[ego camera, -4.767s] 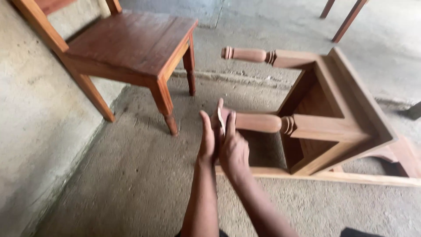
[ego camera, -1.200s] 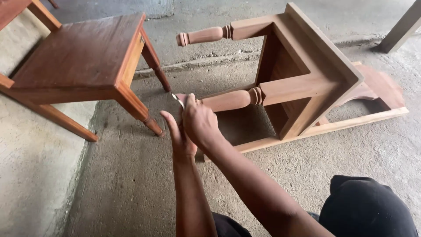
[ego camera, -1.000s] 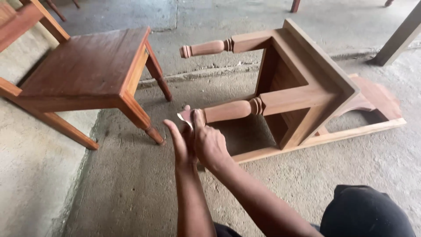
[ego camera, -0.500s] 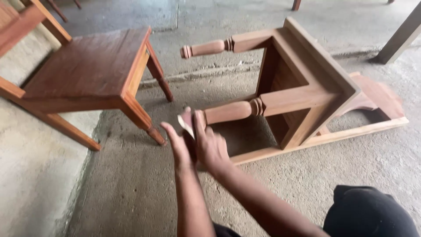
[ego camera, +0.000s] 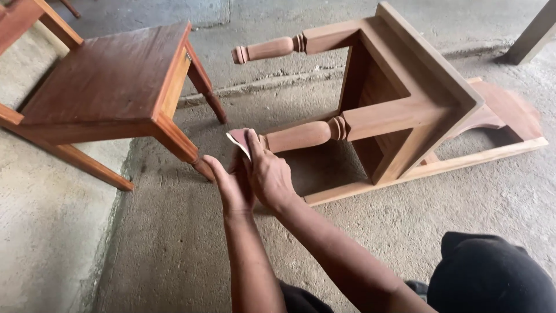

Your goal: Sanding the legs of a wooden chair using sandpaper.

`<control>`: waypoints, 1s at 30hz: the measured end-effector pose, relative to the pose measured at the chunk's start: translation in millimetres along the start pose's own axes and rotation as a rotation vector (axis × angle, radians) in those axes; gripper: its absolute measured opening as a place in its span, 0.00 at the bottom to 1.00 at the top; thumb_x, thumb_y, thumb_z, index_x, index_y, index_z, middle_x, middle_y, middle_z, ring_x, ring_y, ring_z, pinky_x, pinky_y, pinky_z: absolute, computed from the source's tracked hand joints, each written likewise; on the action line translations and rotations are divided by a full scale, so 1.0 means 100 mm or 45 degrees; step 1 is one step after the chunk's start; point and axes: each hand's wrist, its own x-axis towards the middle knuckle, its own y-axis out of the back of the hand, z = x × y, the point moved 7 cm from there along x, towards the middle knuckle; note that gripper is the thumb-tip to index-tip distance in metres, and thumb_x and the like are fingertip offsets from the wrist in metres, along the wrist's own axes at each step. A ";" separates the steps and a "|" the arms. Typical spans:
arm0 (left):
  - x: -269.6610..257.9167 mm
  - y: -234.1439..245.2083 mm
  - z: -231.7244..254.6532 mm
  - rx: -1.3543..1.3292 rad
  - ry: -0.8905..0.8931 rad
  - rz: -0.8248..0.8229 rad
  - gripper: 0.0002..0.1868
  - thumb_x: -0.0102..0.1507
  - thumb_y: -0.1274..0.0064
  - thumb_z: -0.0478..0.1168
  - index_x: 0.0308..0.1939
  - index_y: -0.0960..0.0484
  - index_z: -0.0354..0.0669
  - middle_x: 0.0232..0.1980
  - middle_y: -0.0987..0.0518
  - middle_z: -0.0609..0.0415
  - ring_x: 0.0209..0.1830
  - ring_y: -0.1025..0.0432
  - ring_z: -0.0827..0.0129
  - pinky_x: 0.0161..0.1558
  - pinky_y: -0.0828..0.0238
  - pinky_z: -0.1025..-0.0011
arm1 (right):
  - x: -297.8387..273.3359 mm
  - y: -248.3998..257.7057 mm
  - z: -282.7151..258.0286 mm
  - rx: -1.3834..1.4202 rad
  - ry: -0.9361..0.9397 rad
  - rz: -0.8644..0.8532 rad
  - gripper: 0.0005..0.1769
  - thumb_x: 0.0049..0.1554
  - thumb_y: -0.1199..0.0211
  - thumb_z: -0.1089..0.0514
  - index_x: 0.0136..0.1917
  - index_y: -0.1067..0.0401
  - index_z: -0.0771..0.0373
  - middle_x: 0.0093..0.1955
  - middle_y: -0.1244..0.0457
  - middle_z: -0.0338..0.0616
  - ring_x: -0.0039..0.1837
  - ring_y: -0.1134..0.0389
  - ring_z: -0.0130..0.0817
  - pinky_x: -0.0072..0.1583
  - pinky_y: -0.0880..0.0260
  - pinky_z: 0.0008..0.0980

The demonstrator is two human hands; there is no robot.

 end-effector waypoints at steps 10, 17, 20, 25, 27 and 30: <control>0.01 -0.31 0.17 0.195 -0.120 -0.257 0.58 0.61 0.81 0.81 0.81 0.45 0.44 0.83 0.43 0.48 0.84 0.50 0.58 0.80 0.63 0.61 | -0.31 0.01 0.11 0.323 0.307 0.497 0.41 0.57 0.40 0.64 0.81 0.47 0.64 0.58 0.32 0.63 0.46 0.28 0.57 0.45 0.25 0.45; 0.00 -0.25 0.19 0.320 -0.185 -0.188 0.59 0.60 0.75 0.82 0.81 0.46 0.42 0.82 0.42 0.49 0.83 0.50 0.60 0.80 0.62 0.58 | -0.28 -0.04 0.13 0.321 0.371 0.422 0.40 0.56 0.40 0.65 0.80 0.46 0.70 0.59 0.34 0.64 0.48 0.28 0.57 0.47 0.25 0.44; 0.02 -0.26 0.19 0.349 -0.195 -0.219 0.59 0.60 0.75 0.82 0.81 0.46 0.42 0.82 0.41 0.46 0.83 0.49 0.58 0.80 0.62 0.57 | -0.19 0.05 0.03 0.304 0.387 0.427 0.38 0.57 0.39 0.65 0.79 0.45 0.69 0.60 0.34 0.64 0.47 0.27 0.55 0.46 0.24 0.42; 0.01 -0.27 0.22 0.370 -0.166 -0.227 0.60 0.59 0.75 0.82 0.81 0.46 0.42 0.83 0.44 0.47 0.84 0.50 0.58 0.81 0.62 0.56 | -0.26 0.05 0.10 0.437 0.419 0.457 0.36 0.58 0.39 0.66 0.78 0.44 0.68 0.57 0.34 0.62 0.47 0.28 0.53 0.47 0.24 0.41; 0.02 -0.26 0.21 0.453 -0.144 -0.183 0.62 0.57 0.77 0.84 0.81 0.46 0.43 0.83 0.43 0.48 0.83 0.50 0.58 0.80 0.62 0.57 | -0.27 -0.10 0.22 0.392 0.357 0.381 0.39 0.55 0.40 0.67 0.79 0.41 0.68 0.48 0.35 0.57 0.43 0.29 0.50 0.46 0.26 0.45; 0.00 -0.23 0.18 0.414 -0.115 -0.217 0.64 0.56 0.76 0.84 0.83 0.51 0.43 0.83 0.44 0.47 0.84 0.51 0.57 0.81 0.62 0.55 | -0.20 0.07 0.07 0.524 0.357 0.415 0.38 0.56 0.41 0.68 0.79 0.45 0.72 0.49 0.35 0.59 0.44 0.30 0.52 0.46 0.26 0.43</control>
